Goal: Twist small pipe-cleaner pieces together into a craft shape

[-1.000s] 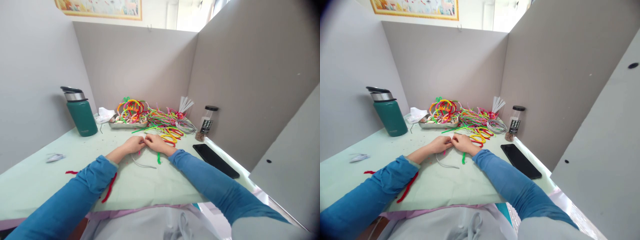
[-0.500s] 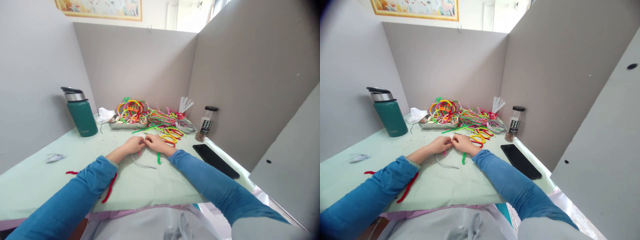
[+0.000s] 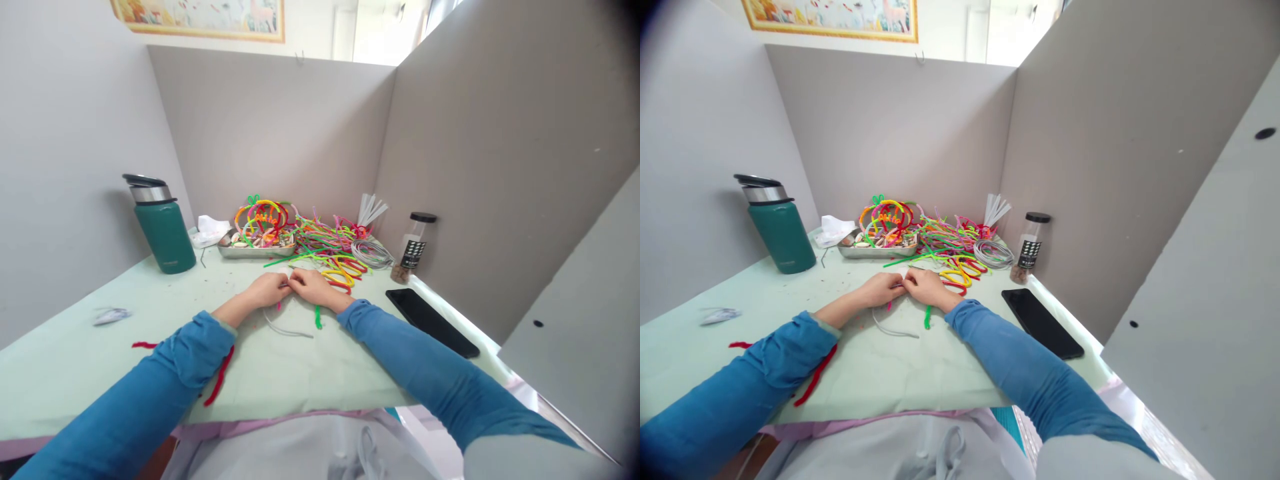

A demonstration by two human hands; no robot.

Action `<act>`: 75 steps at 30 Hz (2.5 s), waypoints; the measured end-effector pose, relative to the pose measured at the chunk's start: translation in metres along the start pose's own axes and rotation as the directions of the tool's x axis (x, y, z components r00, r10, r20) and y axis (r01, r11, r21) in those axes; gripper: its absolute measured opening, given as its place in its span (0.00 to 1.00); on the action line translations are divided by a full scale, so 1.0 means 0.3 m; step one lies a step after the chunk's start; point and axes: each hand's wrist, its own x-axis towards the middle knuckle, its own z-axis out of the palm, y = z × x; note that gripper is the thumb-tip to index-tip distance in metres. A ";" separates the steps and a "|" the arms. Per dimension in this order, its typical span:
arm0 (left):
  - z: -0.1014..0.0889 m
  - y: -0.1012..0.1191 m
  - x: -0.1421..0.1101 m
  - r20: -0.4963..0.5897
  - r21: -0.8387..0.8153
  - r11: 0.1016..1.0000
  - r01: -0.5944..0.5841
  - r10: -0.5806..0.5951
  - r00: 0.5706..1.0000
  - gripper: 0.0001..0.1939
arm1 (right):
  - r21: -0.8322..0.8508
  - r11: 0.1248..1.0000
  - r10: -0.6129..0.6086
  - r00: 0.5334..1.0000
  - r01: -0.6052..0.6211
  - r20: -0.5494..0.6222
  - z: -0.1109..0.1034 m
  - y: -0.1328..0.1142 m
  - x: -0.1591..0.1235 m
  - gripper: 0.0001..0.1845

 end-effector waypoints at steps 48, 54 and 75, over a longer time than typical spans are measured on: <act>0.001 -0.002 0.000 -0.001 -0.002 1.000 -0.001 0.001 1.000 0.15 | -0.012 1.000 -0.018 1.000 0.018 -0.002 0.007 0.012 0.001 0.08; 0.003 -0.003 0.000 -0.007 0.001 1.000 0.001 -0.001 1.000 0.15 | -0.017 1.000 -0.021 1.000 0.020 -0.002 0.007 0.013 0.002 0.08; -0.002 0.001 -0.004 0.000 0.014 1.000 0.005 -0.005 1.000 0.15 | 0.017 1.000 -0.012 1.000 0.012 0.014 -0.005 0.001 -0.003 0.07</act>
